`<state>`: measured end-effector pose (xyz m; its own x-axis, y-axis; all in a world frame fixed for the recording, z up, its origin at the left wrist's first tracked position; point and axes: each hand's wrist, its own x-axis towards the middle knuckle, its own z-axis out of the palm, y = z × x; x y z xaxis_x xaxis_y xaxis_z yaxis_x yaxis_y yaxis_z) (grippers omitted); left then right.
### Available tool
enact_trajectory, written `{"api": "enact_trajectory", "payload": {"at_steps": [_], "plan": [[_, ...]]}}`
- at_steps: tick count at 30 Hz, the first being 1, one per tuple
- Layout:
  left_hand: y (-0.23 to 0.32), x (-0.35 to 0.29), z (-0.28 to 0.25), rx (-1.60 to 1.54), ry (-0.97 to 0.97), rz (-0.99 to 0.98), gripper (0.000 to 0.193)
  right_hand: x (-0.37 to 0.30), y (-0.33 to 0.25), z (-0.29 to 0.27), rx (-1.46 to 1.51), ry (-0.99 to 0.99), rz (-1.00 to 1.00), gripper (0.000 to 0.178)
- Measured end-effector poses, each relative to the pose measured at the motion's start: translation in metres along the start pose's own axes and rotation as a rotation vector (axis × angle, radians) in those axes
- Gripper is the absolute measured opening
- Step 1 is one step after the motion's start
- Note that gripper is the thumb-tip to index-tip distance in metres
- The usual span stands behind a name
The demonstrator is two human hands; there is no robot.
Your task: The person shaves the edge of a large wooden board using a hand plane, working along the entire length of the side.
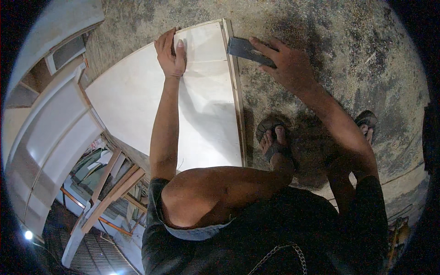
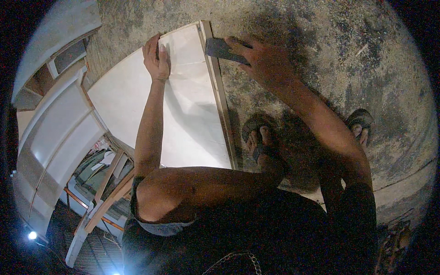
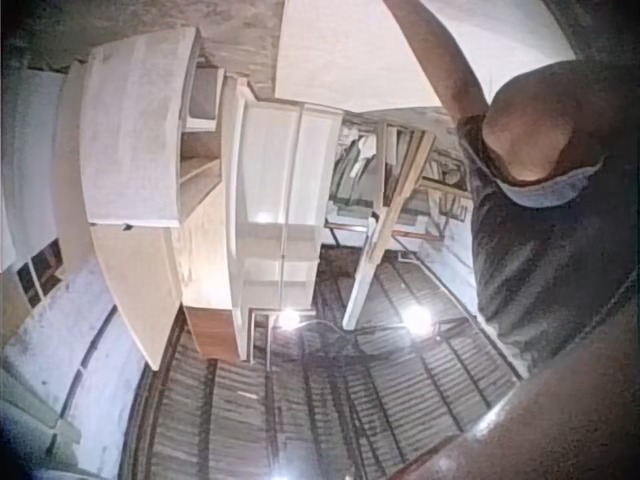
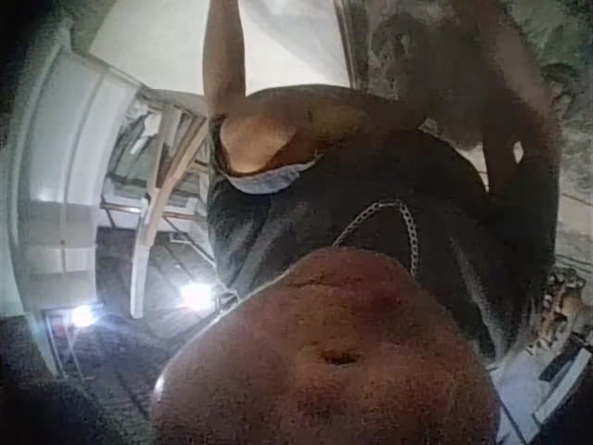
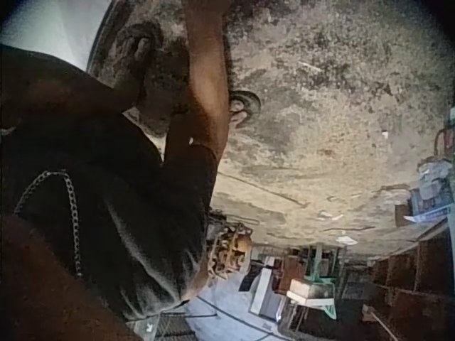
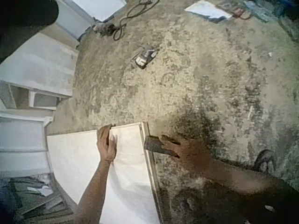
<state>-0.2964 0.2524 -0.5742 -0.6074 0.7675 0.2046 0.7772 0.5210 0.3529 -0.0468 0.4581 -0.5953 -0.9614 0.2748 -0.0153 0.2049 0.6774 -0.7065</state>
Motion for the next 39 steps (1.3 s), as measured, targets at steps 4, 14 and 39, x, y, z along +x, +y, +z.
{"api": "enact_trajectory", "payload": {"at_steps": [4,14,39], "plan": [[-0.001,0.002,0.001,-0.014,0.024,0.045,0.045,0.000,0.007,0.002,0.012,0.018,0.001,0.071],[-0.003,0.000,-0.001,-0.015,0.011,0.021,0.044,-0.001,0.007,0.004,0.005,-0.052,0.016,0.067],[-0.002,0.003,0.005,0.032,0.058,0.064,0.041,0.016,0.014,0.006,-0.268,-0.058,-0.180,0.070]]}}
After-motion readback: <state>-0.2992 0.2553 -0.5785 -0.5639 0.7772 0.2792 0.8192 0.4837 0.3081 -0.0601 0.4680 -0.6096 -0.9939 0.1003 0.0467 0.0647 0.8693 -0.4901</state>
